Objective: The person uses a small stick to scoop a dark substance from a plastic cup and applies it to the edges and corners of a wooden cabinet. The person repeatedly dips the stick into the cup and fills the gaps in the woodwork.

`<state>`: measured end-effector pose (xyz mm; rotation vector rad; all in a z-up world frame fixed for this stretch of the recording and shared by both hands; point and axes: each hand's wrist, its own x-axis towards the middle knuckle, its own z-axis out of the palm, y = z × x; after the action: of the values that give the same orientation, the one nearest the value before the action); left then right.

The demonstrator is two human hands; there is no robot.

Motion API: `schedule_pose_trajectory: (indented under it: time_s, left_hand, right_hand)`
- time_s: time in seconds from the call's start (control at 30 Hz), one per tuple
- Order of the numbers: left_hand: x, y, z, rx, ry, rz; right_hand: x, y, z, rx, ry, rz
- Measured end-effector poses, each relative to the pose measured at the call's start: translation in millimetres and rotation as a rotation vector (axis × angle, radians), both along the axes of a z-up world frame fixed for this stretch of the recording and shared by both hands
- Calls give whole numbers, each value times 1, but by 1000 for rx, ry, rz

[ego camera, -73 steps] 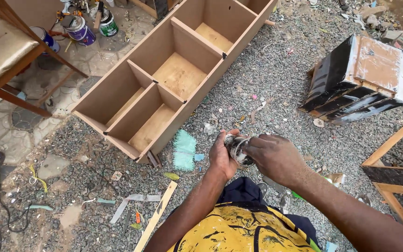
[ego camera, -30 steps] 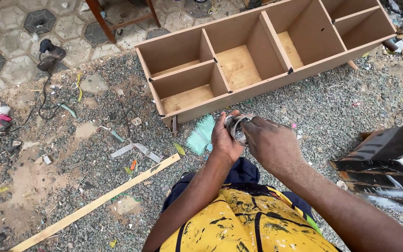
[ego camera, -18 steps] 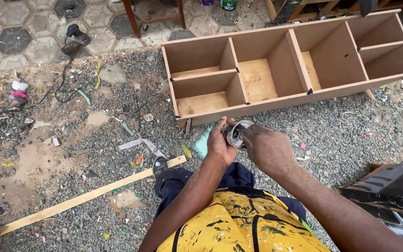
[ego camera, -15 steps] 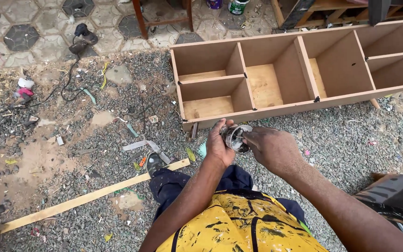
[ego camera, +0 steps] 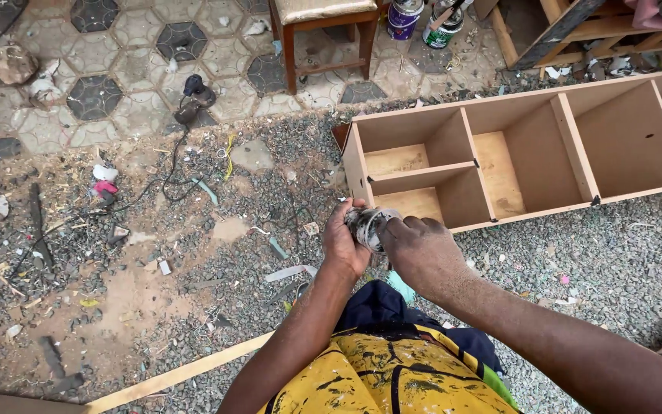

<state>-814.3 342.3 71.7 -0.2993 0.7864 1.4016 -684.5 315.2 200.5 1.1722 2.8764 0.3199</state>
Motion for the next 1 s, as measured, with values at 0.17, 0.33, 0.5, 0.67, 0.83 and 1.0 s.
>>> schedule_pose_trajectory:
  time_s: [0.17,0.33,0.5,0.67,0.83,1.0]
  left_hand:
    - [-47,42,10,59,-70,12]
    - [-78,82,33,104,-125,37]
    - [-101,164,29,143,-259,42]
    - [-104,252,11,130,-285,-26]
    - [-106,358,26,190,-246,-86]
    - [-109,435,2,158,-319,-232]
  right_hand:
    - [-62,37,23,-235,13,-199]
    - [-96,84,19,-755,424,-642]
    - [-148,146,71,-1174,1459,-1232]
    - [-136,220,17,-393,657,-821]
    - [-135,329,8,-151,355,-544]
    - [-119,398,40,-383,526,-679]
